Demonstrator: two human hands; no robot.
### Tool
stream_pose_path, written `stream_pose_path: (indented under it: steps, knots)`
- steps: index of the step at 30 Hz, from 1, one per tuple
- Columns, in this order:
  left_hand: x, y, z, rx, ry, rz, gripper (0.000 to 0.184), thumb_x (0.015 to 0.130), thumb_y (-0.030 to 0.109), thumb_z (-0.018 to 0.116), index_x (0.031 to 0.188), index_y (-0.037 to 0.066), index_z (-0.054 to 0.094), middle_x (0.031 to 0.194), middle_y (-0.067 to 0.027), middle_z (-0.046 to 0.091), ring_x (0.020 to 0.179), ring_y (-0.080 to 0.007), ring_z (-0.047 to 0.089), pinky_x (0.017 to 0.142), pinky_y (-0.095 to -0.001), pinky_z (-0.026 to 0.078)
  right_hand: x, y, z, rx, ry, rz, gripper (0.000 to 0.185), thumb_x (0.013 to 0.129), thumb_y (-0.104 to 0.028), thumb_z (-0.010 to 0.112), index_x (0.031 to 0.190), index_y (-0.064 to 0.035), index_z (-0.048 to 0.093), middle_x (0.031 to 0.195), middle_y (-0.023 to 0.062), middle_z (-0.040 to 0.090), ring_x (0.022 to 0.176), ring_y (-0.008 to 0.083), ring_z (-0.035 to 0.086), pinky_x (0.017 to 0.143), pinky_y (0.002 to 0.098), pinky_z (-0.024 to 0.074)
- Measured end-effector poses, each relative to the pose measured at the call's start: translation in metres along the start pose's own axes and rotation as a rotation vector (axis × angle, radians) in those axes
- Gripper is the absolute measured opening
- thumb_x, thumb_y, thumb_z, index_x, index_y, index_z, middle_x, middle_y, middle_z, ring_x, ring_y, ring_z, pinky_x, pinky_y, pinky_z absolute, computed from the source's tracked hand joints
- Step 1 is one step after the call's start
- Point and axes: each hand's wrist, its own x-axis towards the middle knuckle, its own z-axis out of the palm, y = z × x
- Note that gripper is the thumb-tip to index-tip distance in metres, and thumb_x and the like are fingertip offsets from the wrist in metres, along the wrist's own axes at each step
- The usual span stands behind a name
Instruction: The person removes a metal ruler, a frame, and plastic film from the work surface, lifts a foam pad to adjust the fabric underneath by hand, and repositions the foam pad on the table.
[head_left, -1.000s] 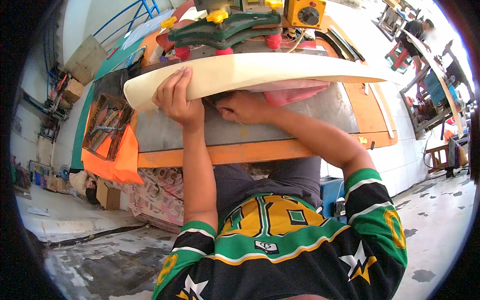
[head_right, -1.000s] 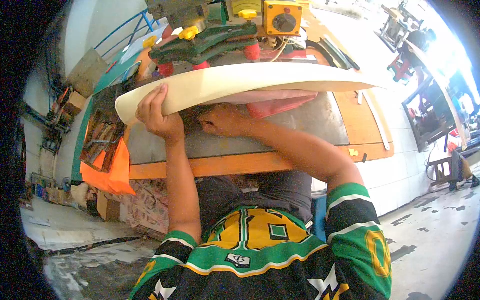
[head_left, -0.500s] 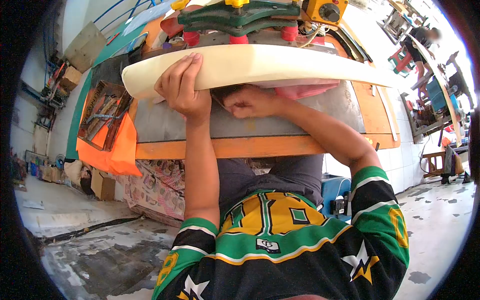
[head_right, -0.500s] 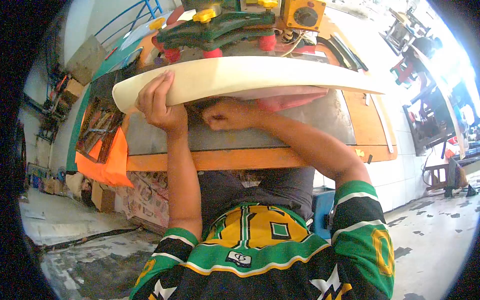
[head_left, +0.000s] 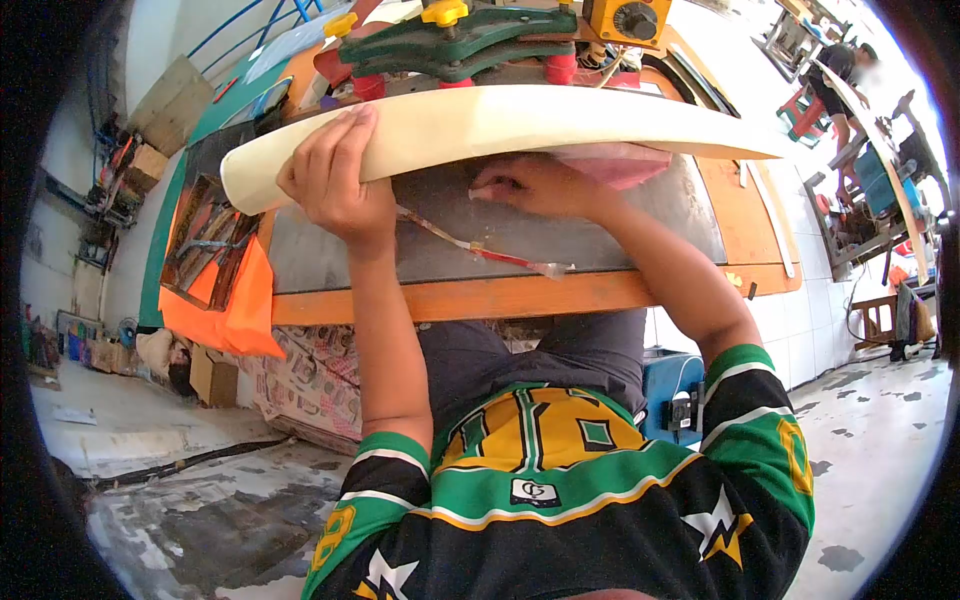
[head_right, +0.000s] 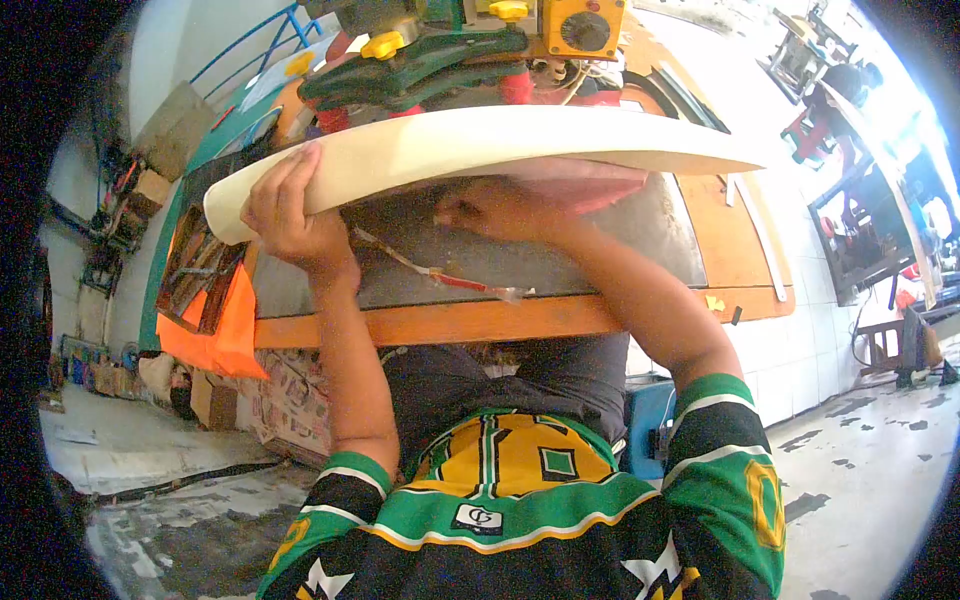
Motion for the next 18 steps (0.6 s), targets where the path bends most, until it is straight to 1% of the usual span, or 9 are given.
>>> stream_pose_path:
  steps: [1,3,5,6,8,11,15,17,18]
  knots:
    - [0.006,-0.001,-0.002,0.007,-0.017,0.014,0.015,0.087,0.017,0.075,0.101,0.017,0.08,0.1,0.0047,0.077,0.098,-0.0145,0.07,0.093,-0.0323,0.04,-0.007,-0.006,-0.007,0.0,0.002,0.0,0.047,0.105,-0.049,0.053,0.124,-0.0103,0.07,0.12,0.0202,0.072,0.115,0.0389,0.066,0.104,0.0494,0.0473]
    - [0.017,-0.005,-0.005,0.013,-0.034,0.036,0.015,0.086,0.017,0.074,0.1,0.017,0.08,0.098,0.0045,0.077,0.097,-0.0143,0.07,0.091,-0.0317,0.039,-0.015,-0.009,-0.015,-0.277,0.066,0.139,0.035,0.104,-0.031,0.053,0.127,-0.0109,0.069,0.128,0.0222,0.067,0.118,0.0398,0.064,0.106,0.0502,0.0474]
    - [0.025,-0.008,-0.007,0.005,-0.106,0.068,0.016,0.085,0.015,0.074,0.1,0.017,0.08,0.097,0.0046,0.077,0.096,-0.0145,0.07,0.091,-0.0313,0.039,-0.017,0.0,-0.018,-0.455,0.049,0.28,0.033,0.102,-0.017,0.052,0.13,-0.0123,0.069,0.136,0.0232,0.063,0.122,0.0416,0.062,0.108,0.0515,0.0464]
    - [0.027,-0.008,-0.008,0.007,-0.105,0.069,0.016,0.085,0.015,0.074,0.1,0.017,0.08,0.097,0.0046,0.077,0.096,-0.0145,0.07,0.091,-0.0313,0.039,-0.019,0.022,-0.013,-0.592,0.161,0.182,0.035,0.1,-0.013,0.052,0.132,-0.0136,0.069,0.137,0.0236,0.063,0.123,0.0423,0.062,0.109,0.0514,0.0459]
    - [0.03,-0.007,-0.01,0.015,-0.163,0.04,0.017,0.086,0.016,0.068,0.099,0.015,0.08,0.099,-0.0003,0.078,0.098,-0.019,0.072,0.093,-0.0345,0.043,-0.017,0.025,-0.009,-0.727,0.273,0.078,0.039,0.098,-0.01,0.052,0.133,-0.0148,0.068,0.137,0.0239,0.062,0.123,0.043,0.062,0.11,0.0513,0.0455]
    - [0.03,-0.005,-0.011,0.004,-0.157,0.023,0.019,0.085,0.016,0.068,0.1,0.016,0.08,0.099,0.0,0.078,0.097,-0.0186,0.072,0.094,-0.0345,0.042,-0.015,0.003,-0.006,-0.769,0.4,0.291,0.042,0.095,-0.006,0.053,0.131,-0.017,0.07,0.134,0.025,0.064,0.124,0.0425,0.061,0.112,0.0503,0.0447]
    - [0.027,-0.003,-0.012,0.009,-0.14,0.007,0.019,0.084,0.014,0.069,0.1,0.016,0.08,0.099,-0.0002,0.078,0.097,-0.0191,0.072,0.094,-0.0348,0.043,-0.009,0.044,0.012,-0.936,0.463,0.16,0.034,0.094,-0.009,0.056,0.123,-0.0078,0.073,0.126,0.0273,0.068,0.121,0.0415,0.064,0.11,0.0516,0.0469]
    - [0.024,-0.003,-0.01,0.005,-0.089,0.017,0.017,0.081,0.011,0.075,0.098,0.015,0.08,0.095,0.004,0.078,0.095,-0.0153,0.071,0.089,-0.0314,0.039,-0.003,0.052,0.009,-0.991,0.481,0.071,0.032,0.094,-0.01,0.057,0.12,-0.004,0.073,0.123,0.0274,0.069,0.119,0.0411,0.066,0.108,0.0526,0.0487]
    - [0.024,-0.003,-0.01,0.004,-0.088,0.016,0.017,0.081,0.011,0.075,0.098,0.015,0.08,0.095,0.004,0.078,0.095,-0.0153,0.071,0.089,-0.0314,0.039,0.002,0.048,0.006,-0.975,0.38,0.116,0.031,0.093,-0.011,0.058,0.119,-0.0024,0.073,0.12,0.027,0.07,0.115,0.0407,0.068,0.105,0.0532,0.0514]
